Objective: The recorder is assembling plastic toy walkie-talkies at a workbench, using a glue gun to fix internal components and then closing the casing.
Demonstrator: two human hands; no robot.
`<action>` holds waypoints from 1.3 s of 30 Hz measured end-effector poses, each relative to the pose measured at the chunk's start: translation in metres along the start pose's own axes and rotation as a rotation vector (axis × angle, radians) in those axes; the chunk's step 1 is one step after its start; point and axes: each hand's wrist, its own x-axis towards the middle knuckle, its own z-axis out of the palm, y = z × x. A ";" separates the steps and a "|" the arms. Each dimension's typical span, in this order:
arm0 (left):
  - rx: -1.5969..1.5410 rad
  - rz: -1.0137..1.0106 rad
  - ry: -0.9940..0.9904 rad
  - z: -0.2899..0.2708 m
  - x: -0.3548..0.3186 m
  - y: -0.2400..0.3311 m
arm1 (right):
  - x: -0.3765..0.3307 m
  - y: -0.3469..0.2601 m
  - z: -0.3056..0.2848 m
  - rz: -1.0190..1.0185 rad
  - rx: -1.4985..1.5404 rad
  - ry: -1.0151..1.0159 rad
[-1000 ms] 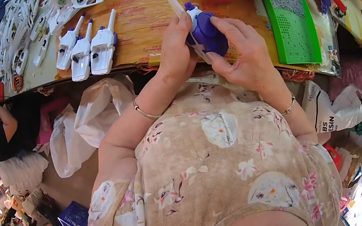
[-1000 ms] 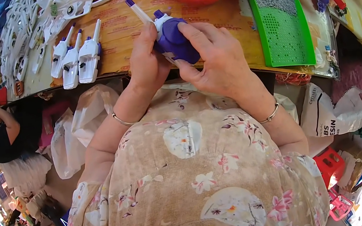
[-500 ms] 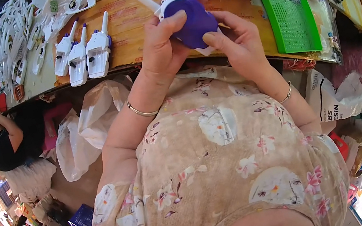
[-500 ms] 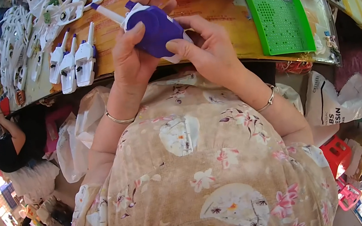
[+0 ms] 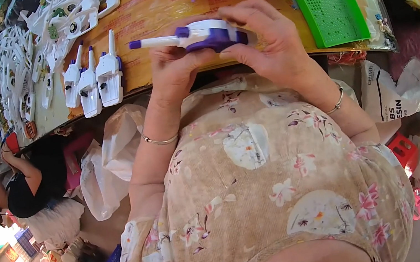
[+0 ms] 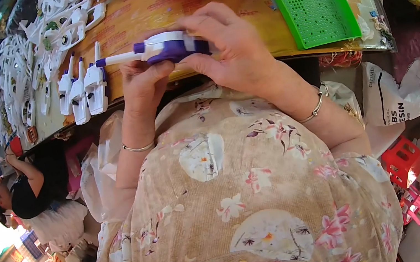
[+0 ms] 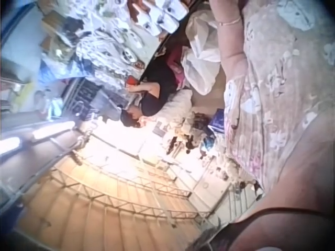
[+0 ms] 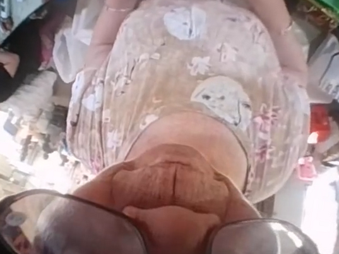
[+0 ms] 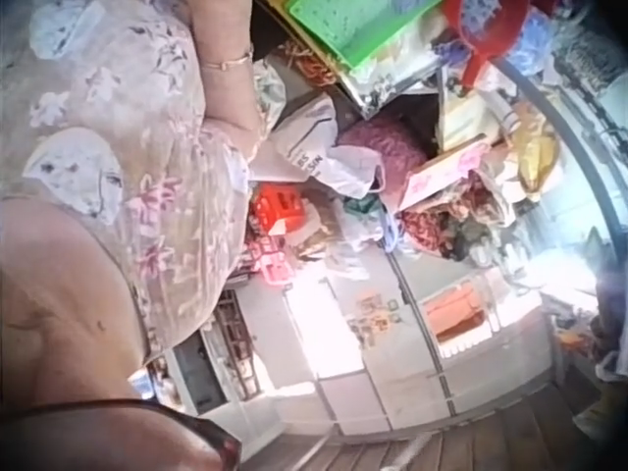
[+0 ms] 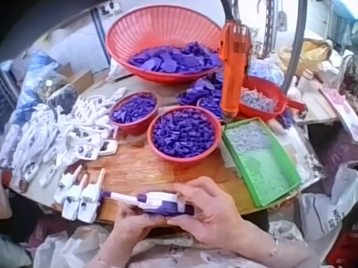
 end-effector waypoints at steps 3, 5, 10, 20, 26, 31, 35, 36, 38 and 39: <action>0.134 -0.012 0.051 0.006 0.000 0.004 | 0.002 0.001 -0.005 0.033 -0.005 -0.041; 0.169 0.064 0.107 0.028 0.002 0.010 | 0.001 0.014 -0.002 0.236 0.381 0.043; 0.566 -0.095 0.092 0.036 -0.012 0.001 | -0.008 0.032 0.013 0.583 1.204 0.224; 1.264 0.205 -0.066 0.030 -0.021 0.010 | -0.012 0.059 0.006 0.357 1.085 -0.018; 0.904 0.065 0.146 0.015 -0.035 0.018 | 0.007 0.029 0.014 0.367 0.610 -0.173; 1.220 0.142 0.396 -0.014 -0.055 0.063 | 0.018 0.021 0.036 0.356 0.389 -0.105; 1.861 0.549 0.703 -0.042 -0.071 0.099 | 0.005 0.023 0.034 0.344 0.270 -0.209; 1.996 0.540 0.742 -0.051 -0.074 0.108 | 0.003 0.026 0.034 0.348 0.238 -0.210; 2.103 0.518 0.805 -0.073 -0.081 0.124 | -0.001 0.027 0.031 0.319 0.233 -0.213; 2.185 0.481 0.825 -0.085 -0.085 0.131 | -0.002 0.028 0.031 0.326 0.211 -0.191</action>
